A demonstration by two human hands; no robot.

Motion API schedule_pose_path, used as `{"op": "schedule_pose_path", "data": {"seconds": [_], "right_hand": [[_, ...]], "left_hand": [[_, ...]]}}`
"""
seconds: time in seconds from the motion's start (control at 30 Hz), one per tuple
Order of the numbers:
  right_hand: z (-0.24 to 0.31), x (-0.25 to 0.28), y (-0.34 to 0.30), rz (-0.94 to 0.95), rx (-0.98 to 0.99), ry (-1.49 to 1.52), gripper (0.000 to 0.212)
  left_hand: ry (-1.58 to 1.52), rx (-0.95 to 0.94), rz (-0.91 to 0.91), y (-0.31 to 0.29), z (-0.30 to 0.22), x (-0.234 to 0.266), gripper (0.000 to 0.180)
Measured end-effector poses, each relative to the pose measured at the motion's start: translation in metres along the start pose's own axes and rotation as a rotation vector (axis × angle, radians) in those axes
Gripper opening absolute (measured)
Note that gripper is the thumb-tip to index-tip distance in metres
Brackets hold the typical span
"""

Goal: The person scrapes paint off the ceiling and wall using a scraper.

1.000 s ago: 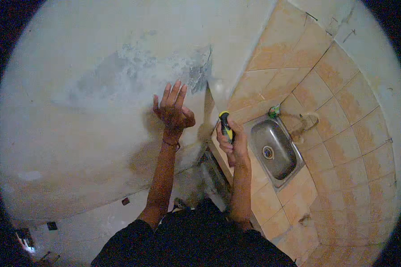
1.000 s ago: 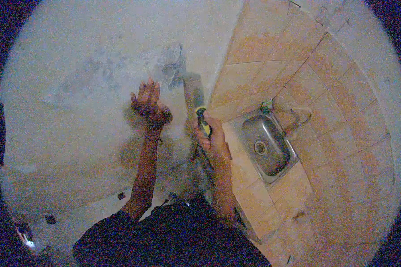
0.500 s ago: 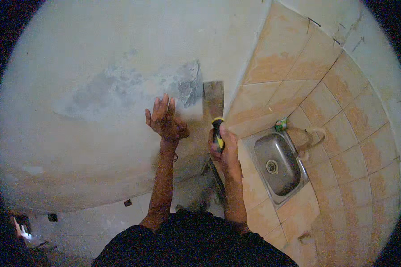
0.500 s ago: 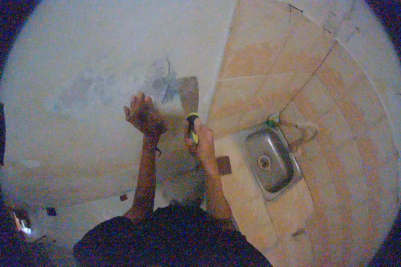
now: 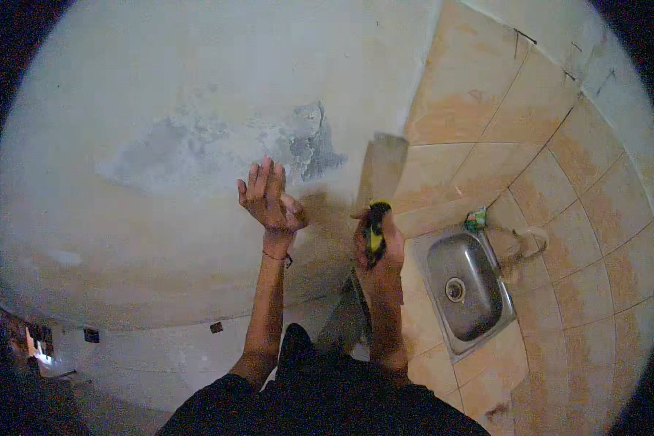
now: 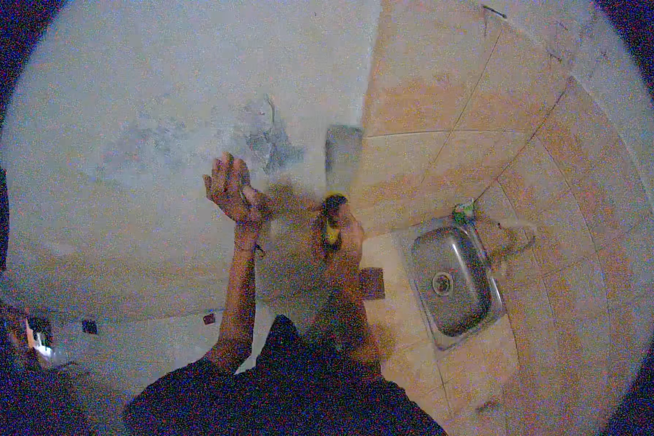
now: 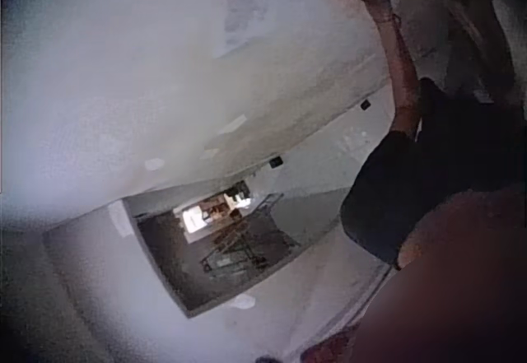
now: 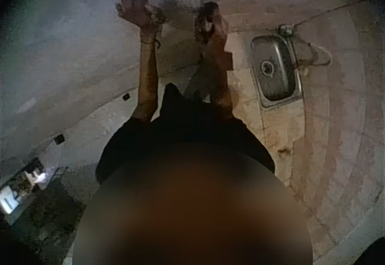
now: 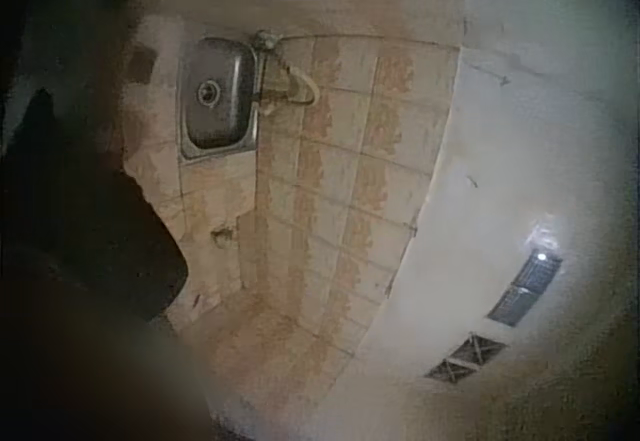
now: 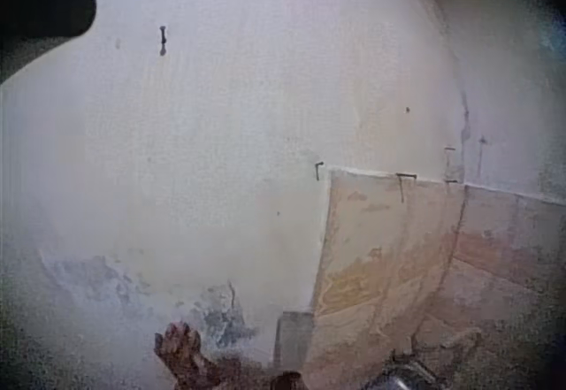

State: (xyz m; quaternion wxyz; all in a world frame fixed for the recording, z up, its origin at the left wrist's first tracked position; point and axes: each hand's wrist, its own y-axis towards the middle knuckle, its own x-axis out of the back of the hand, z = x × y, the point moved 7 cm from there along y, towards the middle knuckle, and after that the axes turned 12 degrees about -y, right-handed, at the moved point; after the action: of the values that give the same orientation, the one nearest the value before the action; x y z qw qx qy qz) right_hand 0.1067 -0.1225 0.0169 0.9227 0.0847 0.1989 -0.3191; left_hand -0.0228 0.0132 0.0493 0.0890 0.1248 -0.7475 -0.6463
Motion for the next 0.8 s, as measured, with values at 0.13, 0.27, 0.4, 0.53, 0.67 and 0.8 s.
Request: {"op": "schedule_pose_path", "data": {"seconds": [0.13,0.27,0.4,0.53,0.67,0.8], "right_hand": [[-0.011,0.005,-0.012,0.024,0.019,0.125,0.044],[-0.028,0.013,-0.009,0.013,-0.061,0.117,0.046],[-0.04,0.003,-0.015,0.307,-0.04,0.001,0.047],[-0.061,-0.009,-0.021,0.425,-0.371,0.425,0.044],[-0.06,-0.019,-0.017,0.357,-0.379,0.415,0.04],[-0.051,-0.034,-0.005,0.51,-0.357,0.557,0.037]], "left_hand": [[0.016,-0.047,-0.051,0.0,0.0,0.004,0.042],[0.026,-0.058,-0.048,0.0,-0.002,0.0,0.043],[0.021,-0.074,-0.054,0.007,-0.01,0.005,0.043],[0.03,-0.088,-0.042,0.004,-0.009,0.0,0.044],[-0.025,-0.142,-0.061,0.003,-0.006,0.001,0.043],[0.049,-0.107,-0.014,0.002,-0.004,0.0,0.043]]}}
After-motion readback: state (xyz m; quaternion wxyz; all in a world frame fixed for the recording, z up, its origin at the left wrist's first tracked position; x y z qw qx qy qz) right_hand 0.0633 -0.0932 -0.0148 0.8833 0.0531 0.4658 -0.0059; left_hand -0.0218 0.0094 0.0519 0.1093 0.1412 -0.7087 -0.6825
